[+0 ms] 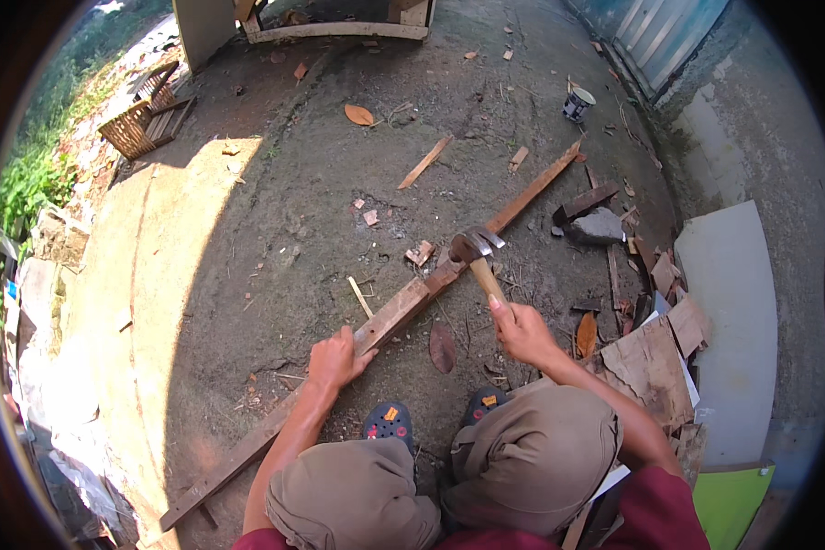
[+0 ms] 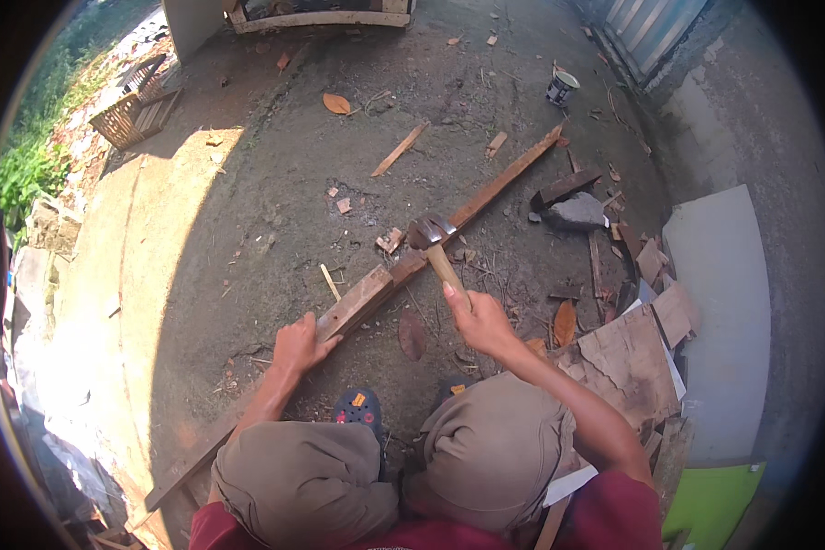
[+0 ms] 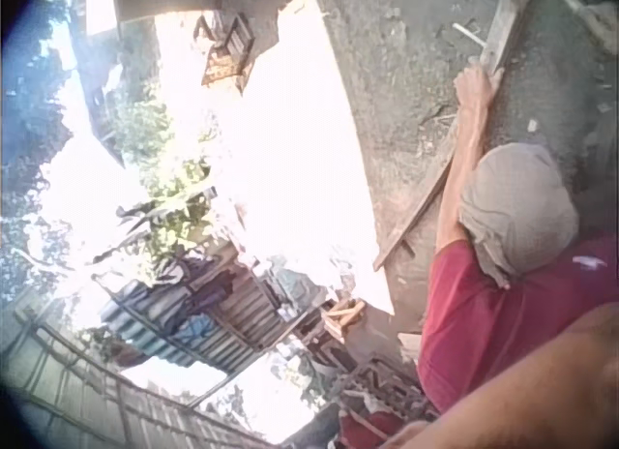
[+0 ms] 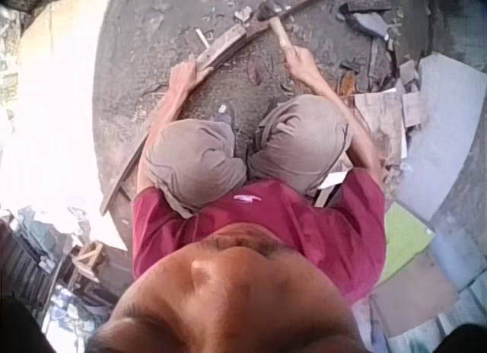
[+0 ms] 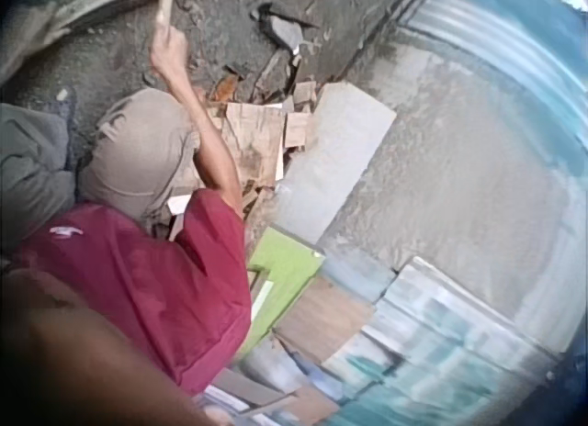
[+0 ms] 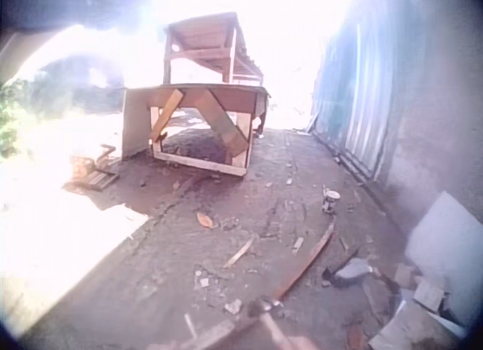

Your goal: The person sits on the ground and uses a hand saw to cut a long wooden plank. They then use a hammer to split the plank and remove a section, repeating the process to shape the wood.

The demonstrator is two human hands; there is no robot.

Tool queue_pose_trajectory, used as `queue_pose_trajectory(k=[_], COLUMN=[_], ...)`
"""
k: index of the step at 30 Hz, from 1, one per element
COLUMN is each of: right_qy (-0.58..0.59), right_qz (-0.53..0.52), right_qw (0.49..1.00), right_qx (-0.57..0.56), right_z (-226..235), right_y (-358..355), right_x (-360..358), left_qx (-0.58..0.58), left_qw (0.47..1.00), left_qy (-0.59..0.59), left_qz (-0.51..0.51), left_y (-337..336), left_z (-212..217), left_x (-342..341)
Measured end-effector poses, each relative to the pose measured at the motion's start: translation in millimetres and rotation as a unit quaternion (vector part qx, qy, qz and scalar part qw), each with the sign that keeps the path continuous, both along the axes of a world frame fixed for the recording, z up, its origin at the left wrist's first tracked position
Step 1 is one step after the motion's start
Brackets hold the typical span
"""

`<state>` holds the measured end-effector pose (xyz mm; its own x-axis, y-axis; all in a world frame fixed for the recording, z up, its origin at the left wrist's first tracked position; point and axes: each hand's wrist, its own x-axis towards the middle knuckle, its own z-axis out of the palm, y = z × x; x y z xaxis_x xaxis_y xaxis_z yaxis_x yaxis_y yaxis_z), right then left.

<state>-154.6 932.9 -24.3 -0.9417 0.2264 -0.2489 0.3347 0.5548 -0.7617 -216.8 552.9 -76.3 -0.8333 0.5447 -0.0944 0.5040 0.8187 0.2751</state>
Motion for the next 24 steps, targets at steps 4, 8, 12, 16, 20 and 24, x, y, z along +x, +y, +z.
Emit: queue_pose_trajectory(k=[4,8,12,16,20,24], right_qy=[-0.011,-0.088,-0.160,-0.185,-0.203,-0.189], right_qz=[-0.081,-0.176,-0.231,-0.229,-0.252,-0.223], right_qw=[0.990,0.952,0.932,0.926,0.891,0.902], right_qx=[-0.119,-0.234,-0.231,-0.236,-0.317,-0.317], right_z=[32.2,-2.8,-61.1,-93.6,-87.9,-99.3], right_y=[-23.7,-28.9,-44.4,-63.5,-72.2,-72.2], right_x=[49.7,73.7,116.9,143.4,149.2,152.9], left_qx=[-0.006,-0.060,-0.036,0.016,0.031,0.032], left_qw=[0.999,0.996,0.990,0.967,0.933,0.912], left_qy=[-0.033,-0.072,-0.136,-0.235,-0.330,-0.380], left_qz=[0.027,0.011,0.015,0.095,0.139,0.151], left_y=[-3.6,2.2,5.1,-9.4,-18.9,-26.6], left_z=[5.3,15.6,6.1,-0.5,-9.0,-25.3], left_x=[0.2,-23.5,-28.3,-46.1,-93.0,-112.6])
